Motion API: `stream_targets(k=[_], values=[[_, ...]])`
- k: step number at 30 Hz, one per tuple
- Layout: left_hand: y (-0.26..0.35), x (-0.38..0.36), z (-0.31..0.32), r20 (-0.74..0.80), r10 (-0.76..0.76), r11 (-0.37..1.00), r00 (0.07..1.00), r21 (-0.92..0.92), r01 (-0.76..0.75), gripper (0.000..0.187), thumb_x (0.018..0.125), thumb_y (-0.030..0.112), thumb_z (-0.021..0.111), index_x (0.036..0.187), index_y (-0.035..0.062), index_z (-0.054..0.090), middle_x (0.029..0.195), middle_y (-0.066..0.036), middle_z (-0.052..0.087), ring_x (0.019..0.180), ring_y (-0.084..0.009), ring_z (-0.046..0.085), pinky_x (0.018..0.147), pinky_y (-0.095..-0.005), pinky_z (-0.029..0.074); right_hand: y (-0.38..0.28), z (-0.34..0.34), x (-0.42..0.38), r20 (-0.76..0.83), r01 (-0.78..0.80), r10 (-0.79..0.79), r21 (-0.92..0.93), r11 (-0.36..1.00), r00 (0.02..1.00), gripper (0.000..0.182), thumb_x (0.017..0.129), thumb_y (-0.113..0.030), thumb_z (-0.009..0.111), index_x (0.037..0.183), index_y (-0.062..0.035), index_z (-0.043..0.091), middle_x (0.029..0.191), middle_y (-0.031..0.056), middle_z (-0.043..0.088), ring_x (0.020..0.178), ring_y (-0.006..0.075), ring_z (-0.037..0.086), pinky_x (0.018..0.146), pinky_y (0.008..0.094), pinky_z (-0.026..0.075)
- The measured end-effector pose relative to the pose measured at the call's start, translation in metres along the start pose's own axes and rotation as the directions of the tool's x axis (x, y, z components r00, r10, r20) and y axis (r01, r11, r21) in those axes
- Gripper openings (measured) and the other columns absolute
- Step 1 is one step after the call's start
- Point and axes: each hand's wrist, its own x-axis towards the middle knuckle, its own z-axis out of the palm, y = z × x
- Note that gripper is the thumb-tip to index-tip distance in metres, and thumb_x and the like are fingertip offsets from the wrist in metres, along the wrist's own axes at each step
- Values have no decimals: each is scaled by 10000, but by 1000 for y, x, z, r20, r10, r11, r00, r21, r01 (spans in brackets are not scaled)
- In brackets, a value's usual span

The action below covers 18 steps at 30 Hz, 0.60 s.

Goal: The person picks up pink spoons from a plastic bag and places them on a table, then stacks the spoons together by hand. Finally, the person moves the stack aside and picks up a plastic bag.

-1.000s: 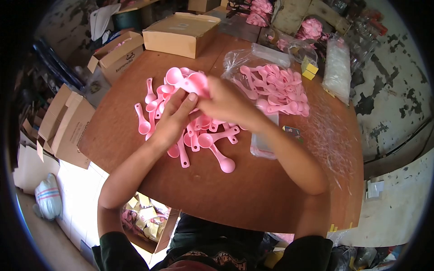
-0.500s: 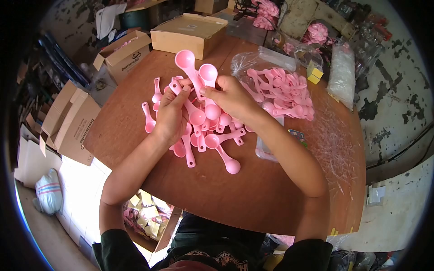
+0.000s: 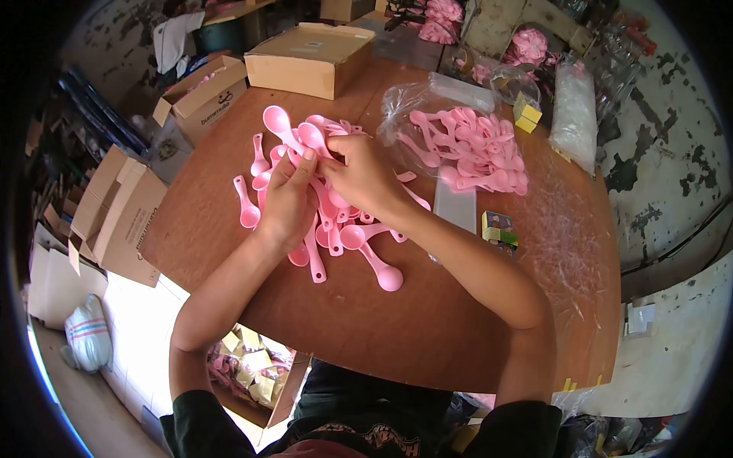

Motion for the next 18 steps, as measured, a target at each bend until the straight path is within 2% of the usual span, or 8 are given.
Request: stream_targets(k=[3, 6, 8, 9, 13, 15, 17, 18], values=[[-2, 5, -5, 19, 52, 999, 998, 12, -52, 226, 1019, 171, 454, 1182, 28, 515, 1149, -67, 590, 1060, -146, 574, 958, -333, 470, 4, 9, 2, -30, 46, -49, -96, 994, 998, 118, 861, -85, 628, 933, 0, 669, 711, 112, 647, 598, 136, 595, 560, 320, 448], [7, 1, 0, -6, 34, 999, 999, -25, -34, 221, 1018, 182, 458, 1163, 29, 523, 1132, -60, 598, 1066, -145, 573, 953, -337, 477, 1, 21, 0, -94, 155, -162, -85, 984, 982, 206, 792, -5, 590, 983, 34, 656, 853, 188, 623, 771, 319, 598, 711, 401, 479], [6, 3, -6, -4, 65, 997, 998, -41, -65, 225, 1018, 187, 455, 1155, 27, 537, 1110, -64, 610, 1046, -151, 592, 914, -325, 513, 2, 31, 0, -297, 354, -459, -346, 869, 837, 292, 792, 10, 561, 1075, 49, 624, 1146, 218, 555, 1064, 372, 531, 903, 424, 445], [8, 2, -7, -3, 9, 998, 1000, -69, -9, 229, 1019, 185, 453, 1156, 24, 540, 1117, -70, 611, 1037, -152, 602, 892, -313, 530, 2, 25, -1, -177, 338, -479, -507, 793, 860, 369, 803, -23, 570, 1162, 61, 575, 1335, 221, 421, 1236, 424, 388, 1030, 432, 368], [9, 4, -7, -32, 0, 995, 999, -98, -4, 222, 1015, 164, 454, 1150, 15, 548, 1102, -100, 627, 982, -166, 636, 841, -308, 567, 5, 4, 4, -66, 399, -502, -522, 754, 862, 350, 859, -97, 580, 1166, 70, 567, 1301, 220, 471, 1228, 403, 433, 1031, 419, 379], [12, 5, -6, -28, 29, 995, 999, -98, -31, 209, 1013, 152, 458, 1138, 11, 548, 1088, -107, 632, 972, -174, 640, 842, -319, 568, 19, -16, 17, 7, 429, -433, -153, 890, 901, 381, 924, -192, 565, 1213, 56, 551, 1309, 226, 486, 1219, 369, 477, 1007, 414, 404], [19, 4, 1, -49, 110, 994, 993, 12, -110, 172, 1003, 132, 478, 1096, 6, 550, 1045, -118, 641, 933, -189, 650, 825, -331, 573, 42, -49, 35, -113, 265, -272, -74, 961, 956, 417, 965, -237, 543, 1323, -25, 519, 1226, 173, 602, 1094, 222, 600, 947, 326, 462], [20, 5, -3, -56, 110, 994, 992, 10, -109, 172, 1003, 132, 478, 1096, 6, 550, 1045, -118, 641, 933, -189, 650, 825, -331, 573, 57, -68, 41, -262, 115, -141, -110, 987, 955, 338, 932, -270, 564, 1166, -37, 634, 1007, 183, 688, 959, 298, 666, 832, 378, 511]])
